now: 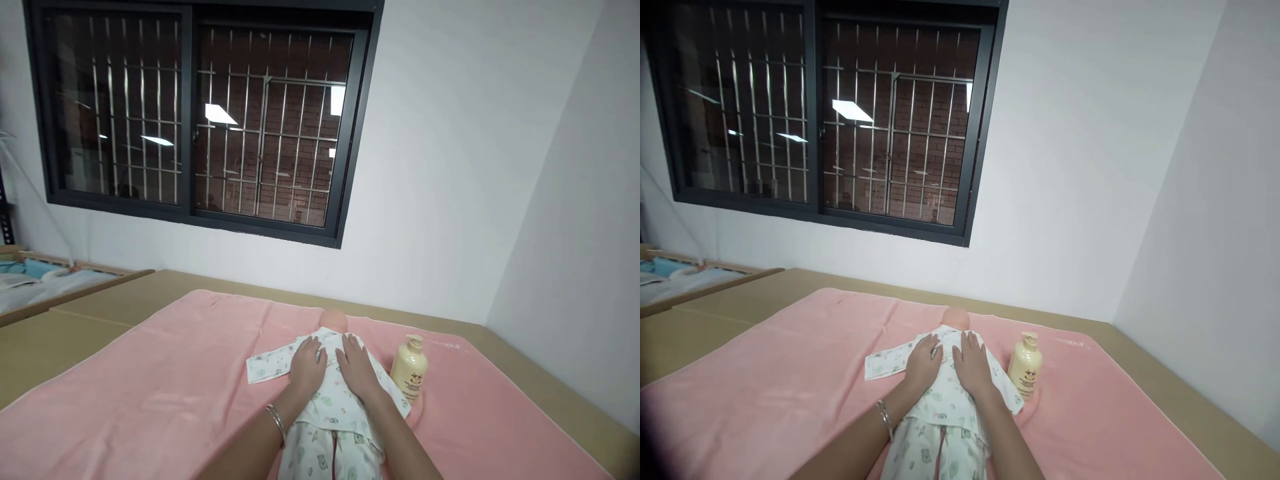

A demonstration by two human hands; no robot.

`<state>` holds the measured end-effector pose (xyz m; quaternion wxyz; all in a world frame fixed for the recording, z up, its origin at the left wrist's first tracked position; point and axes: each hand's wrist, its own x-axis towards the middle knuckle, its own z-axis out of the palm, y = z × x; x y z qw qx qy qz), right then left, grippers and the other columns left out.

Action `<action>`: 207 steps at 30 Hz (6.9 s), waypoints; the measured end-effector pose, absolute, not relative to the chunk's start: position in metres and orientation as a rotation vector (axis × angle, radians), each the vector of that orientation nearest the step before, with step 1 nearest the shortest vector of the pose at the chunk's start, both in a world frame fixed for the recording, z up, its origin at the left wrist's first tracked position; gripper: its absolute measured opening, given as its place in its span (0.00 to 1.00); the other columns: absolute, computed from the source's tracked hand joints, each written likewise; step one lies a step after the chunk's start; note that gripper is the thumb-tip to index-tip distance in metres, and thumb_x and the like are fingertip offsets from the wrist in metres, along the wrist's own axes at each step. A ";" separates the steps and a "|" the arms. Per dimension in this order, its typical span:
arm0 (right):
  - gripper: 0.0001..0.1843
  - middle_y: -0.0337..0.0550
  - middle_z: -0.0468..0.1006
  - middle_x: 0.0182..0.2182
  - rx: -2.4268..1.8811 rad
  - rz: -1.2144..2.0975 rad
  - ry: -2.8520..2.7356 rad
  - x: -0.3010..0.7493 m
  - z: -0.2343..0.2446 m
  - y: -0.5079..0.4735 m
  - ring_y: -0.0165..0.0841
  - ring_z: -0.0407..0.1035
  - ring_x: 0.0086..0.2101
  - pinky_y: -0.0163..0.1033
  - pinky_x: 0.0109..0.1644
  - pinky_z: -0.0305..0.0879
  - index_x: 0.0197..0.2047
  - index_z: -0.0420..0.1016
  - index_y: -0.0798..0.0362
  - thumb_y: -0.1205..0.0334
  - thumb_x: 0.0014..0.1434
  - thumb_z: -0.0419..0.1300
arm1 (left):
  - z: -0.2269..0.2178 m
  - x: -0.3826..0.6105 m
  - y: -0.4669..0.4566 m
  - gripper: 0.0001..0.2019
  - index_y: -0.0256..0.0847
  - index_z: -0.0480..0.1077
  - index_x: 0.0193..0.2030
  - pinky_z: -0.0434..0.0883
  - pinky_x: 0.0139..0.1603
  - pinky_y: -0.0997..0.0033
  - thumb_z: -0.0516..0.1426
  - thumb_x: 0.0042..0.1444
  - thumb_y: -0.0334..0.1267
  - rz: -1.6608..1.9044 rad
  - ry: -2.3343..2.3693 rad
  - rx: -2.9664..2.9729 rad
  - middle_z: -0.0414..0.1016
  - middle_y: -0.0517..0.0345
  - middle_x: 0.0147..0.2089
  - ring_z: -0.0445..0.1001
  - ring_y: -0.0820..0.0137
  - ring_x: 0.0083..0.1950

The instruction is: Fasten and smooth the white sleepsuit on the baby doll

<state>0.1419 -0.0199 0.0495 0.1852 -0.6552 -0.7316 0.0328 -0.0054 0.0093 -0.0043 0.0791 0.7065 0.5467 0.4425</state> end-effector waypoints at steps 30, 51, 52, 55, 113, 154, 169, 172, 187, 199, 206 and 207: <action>0.24 0.47 0.72 0.55 -1.850 -0.049 -1.842 0.119 0.047 -0.027 0.38 0.62 0.57 0.43 0.66 0.44 0.54 0.73 0.52 0.64 0.64 0.41 | 0.011 -0.004 0.022 0.26 0.38 0.67 0.59 0.55 0.67 0.59 0.53 0.56 0.47 1.192 1.562 2.081 0.69 0.46 0.62 0.63 0.57 0.65; 0.30 0.53 0.52 0.67 -1.891 0.076 -2.013 0.128 0.035 -0.015 0.42 0.40 0.67 0.49 0.68 0.38 0.69 0.52 0.60 0.56 0.69 0.38 | 0.009 -0.002 0.011 0.16 0.41 0.72 0.51 0.62 0.63 0.57 0.52 0.57 0.38 1.395 1.498 2.175 0.74 0.49 0.55 0.68 0.59 0.58; 0.30 0.53 0.53 0.66 -1.892 0.081 -2.000 0.127 0.035 -0.015 0.42 0.41 0.67 0.49 0.68 0.39 0.69 0.53 0.60 0.56 0.69 0.38 | 0.007 -0.002 0.012 0.17 0.41 0.72 0.51 0.62 0.63 0.57 0.53 0.56 0.38 1.415 1.491 2.168 0.74 0.49 0.55 0.69 0.59 0.58; 0.30 0.53 0.54 0.66 -1.893 0.087 -1.944 0.127 0.033 -0.013 0.44 0.43 0.66 0.50 0.68 0.42 0.68 0.56 0.59 0.55 0.68 0.39 | 0.002 -0.002 0.015 0.17 0.43 0.72 0.51 0.63 0.62 0.56 0.54 0.54 0.38 1.434 1.459 2.155 0.74 0.50 0.54 0.69 0.59 0.58; 0.28 0.49 0.63 0.62 -1.899 -0.015 -1.863 0.131 0.033 -0.005 0.43 0.51 0.63 0.48 0.65 0.47 0.62 0.66 0.53 0.47 0.66 0.45 | -0.005 -0.002 0.027 0.21 0.42 0.69 0.58 0.58 0.67 0.56 0.48 0.62 0.44 1.305 1.532 2.133 0.68 0.52 0.62 0.63 0.60 0.64; 0.31 0.48 0.54 0.66 -1.921 0.057 -1.931 0.131 0.036 -0.002 0.43 0.43 0.67 0.53 0.68 0.39 0.69 0.54 0.56 0.56 0.65 0.41 | 0.000 -0.001 0.021 0.21 0.39 0.67 0.58 0.58 0.65 0.50 0.51 0.60 0.43 1.328 1.573 2.256 0.69 0.47 0.61 0.63 0.55 0.63; 0.28 0.52 0.60 0.64 -1.839 0.013 -1.947 0.132 0.036 -0.010 0.41 0.49 0.65 0.42 0.66 0.47 0.65 0.62 0.61 0.57 0.66 0.44 | 0.001 -0.003 0.013 0.22 0.36 0.68 0.58 0.58 0.66 0.51 0.50 0.61 0.43 1.288 1.636 2.222 0.68 0.44 0.62 0.61 0.55 0.66; 0.30 0.48 0.54 0.66 -1.802 0.060 -2.035 0.139 0.036 -0.003 0.40 0.43 0.66 0.45 0.68 0.40 0.68 0.55 0.59 0.60 0.66 0.43 | 0.005 -0.006 0.016 0.22 0.41 0.64 0.62 0.55 0.68 0.50 0.47 0.62 0.40 1.225 1.476 2.368 0.64 0.50 0.66 0.58 0.58 0.68; 0.27 0.53 0.63 0.62 -1.829 -0.017 -1.916 0.132 0.036 -0.007 0.42 0.54 0.62 0.44 0.64 0.49 0.63 0.64 0.58 0.57 0.64 0.47 | -0.001 -0.003 0.019 0.22 0.40 0.67 0.60 0.58 0.67 0.53 0.50 0.61 0.42 1.247 1.615 2.275 0.65 0.47 0.64 0.60 0.57 0.67; 0.19 0.51 0.77 0.45 -1.918 -0.107 -1.892 0.114 0.045 -0.020 0.39 0.70 0.46 0.38 0.49 0.60 0.42 0.78 0.53 0.59 0.64 0.46 | -0.006 -0.004 0.012 0.15 0.41 0.76 0.47 0.66 0.61 0.58 0.50 0.60 0.38 1.416 1.629 2.251 0.77 0.49 0.52 0.71 0.60 0.57; 0.29 0.56 0.60 0.63 -1.881 0.008 -1.921 0.126 0.037 -0.007 0.43 0.51 0.63 0.46 0.64 0.46 0.65 0.61 0.61 0.59 0.64 0.46 | -0.012 -0.007 0.024 0.23 0.38 0.66 0.61 0.58 0.66 0.49 0.49 0.63 0.44 1.266 1.654 2.264 0.64 0.44 0.65 0.59 0.55 0.67; 0.30 0.56 0.56 0.65 -1.857 0.030 -1.973 0.129 0.037 -0.004 0.43 0.47 0.65 0.48 0.66 0.42 0.67 0.57 0.61 0.60 0.64 0.45 | -0.012 -0.008 0.026 0.21 0.40 0.67 0.61 0.58 0.66 0.49 0.49 0.63 0.43 1.280 1.590 2.294 0.65 0.46 0.65 0.60 0.56 0.67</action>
